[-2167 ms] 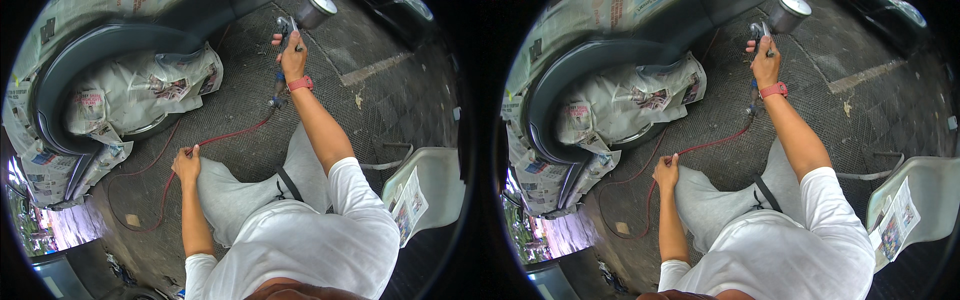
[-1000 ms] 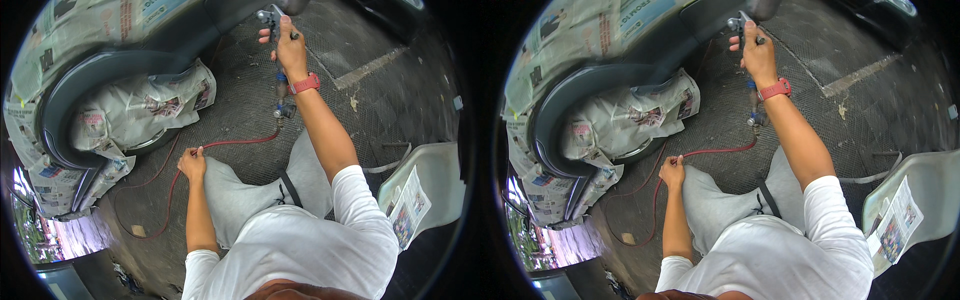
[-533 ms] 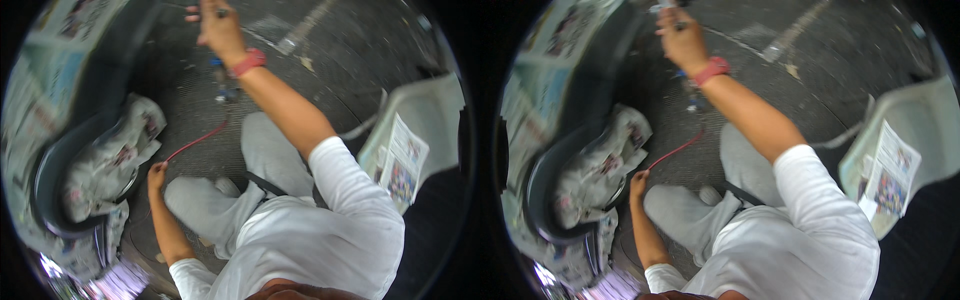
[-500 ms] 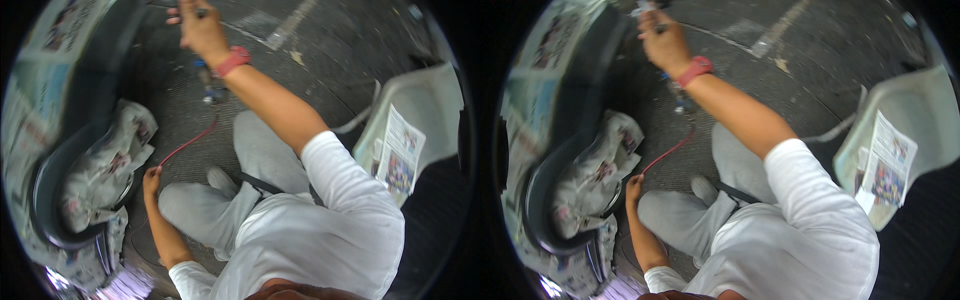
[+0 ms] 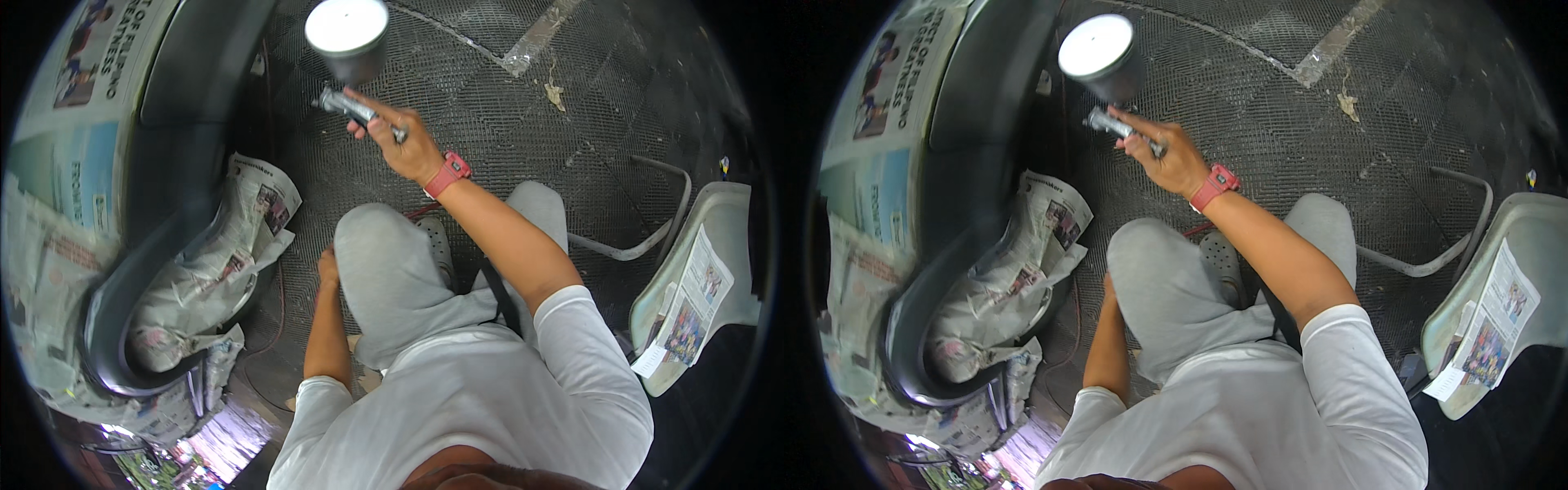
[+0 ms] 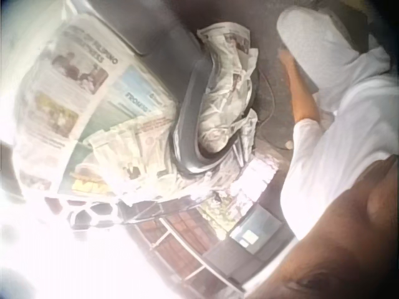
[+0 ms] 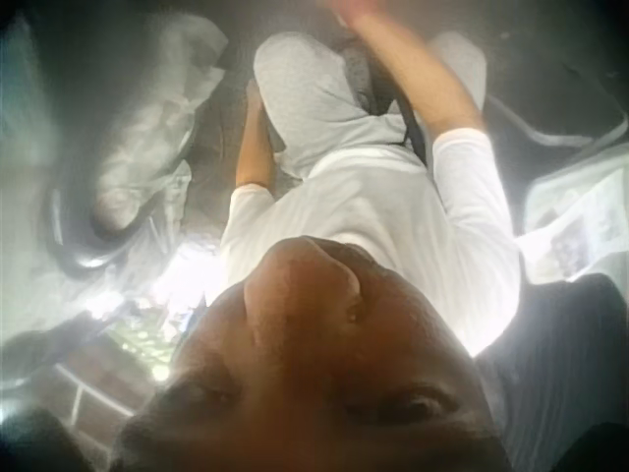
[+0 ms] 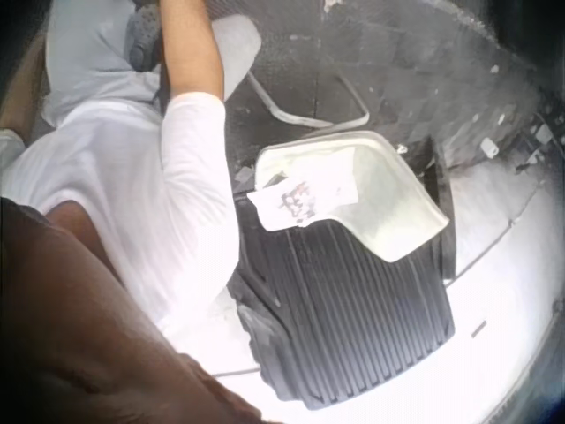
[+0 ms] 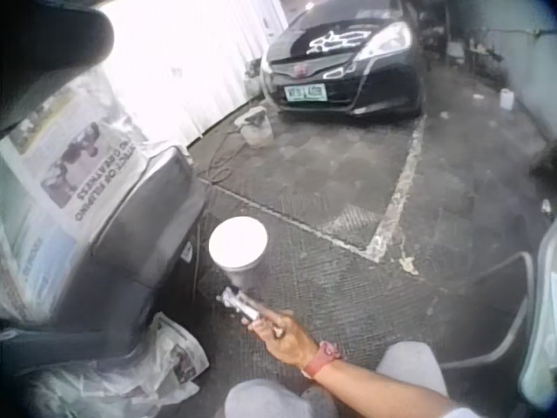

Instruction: The person uses a spray gun to apply paint to a car bumper that is covered with newspaper. They move the spray gun back and forth across the surface to ensure even coverage.

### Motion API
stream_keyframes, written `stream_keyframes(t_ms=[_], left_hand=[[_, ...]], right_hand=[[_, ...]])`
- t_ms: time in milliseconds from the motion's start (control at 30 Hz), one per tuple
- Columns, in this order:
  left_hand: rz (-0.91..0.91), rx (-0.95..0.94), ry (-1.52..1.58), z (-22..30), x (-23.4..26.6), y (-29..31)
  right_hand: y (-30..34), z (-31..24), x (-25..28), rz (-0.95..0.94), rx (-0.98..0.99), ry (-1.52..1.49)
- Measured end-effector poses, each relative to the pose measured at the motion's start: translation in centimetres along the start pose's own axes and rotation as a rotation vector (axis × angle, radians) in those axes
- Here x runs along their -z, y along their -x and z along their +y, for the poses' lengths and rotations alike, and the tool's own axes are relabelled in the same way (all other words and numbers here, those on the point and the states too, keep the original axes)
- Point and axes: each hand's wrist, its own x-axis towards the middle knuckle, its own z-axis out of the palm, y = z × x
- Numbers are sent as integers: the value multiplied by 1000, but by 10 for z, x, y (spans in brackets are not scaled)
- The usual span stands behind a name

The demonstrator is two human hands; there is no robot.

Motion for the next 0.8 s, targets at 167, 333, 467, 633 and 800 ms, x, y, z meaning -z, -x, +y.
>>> stream_keyframes(t_ms=[167,333,467,633,800], left_hand=[[-128,-57,69,117,-19,-14],[-342,152,301,155,1,-12],[-317,272,547,227,56,-9],[-244,180,684,330,103,-25],[-121,15,293,386,109,-7]], right_hand=[[-30,36,19,-19,0,135],[-98,37,43,35,-64,75],[-124,54,58,213,63,67],[-115,87,74,207,-35,-45],[-90,128,43,17,-183,-261]])
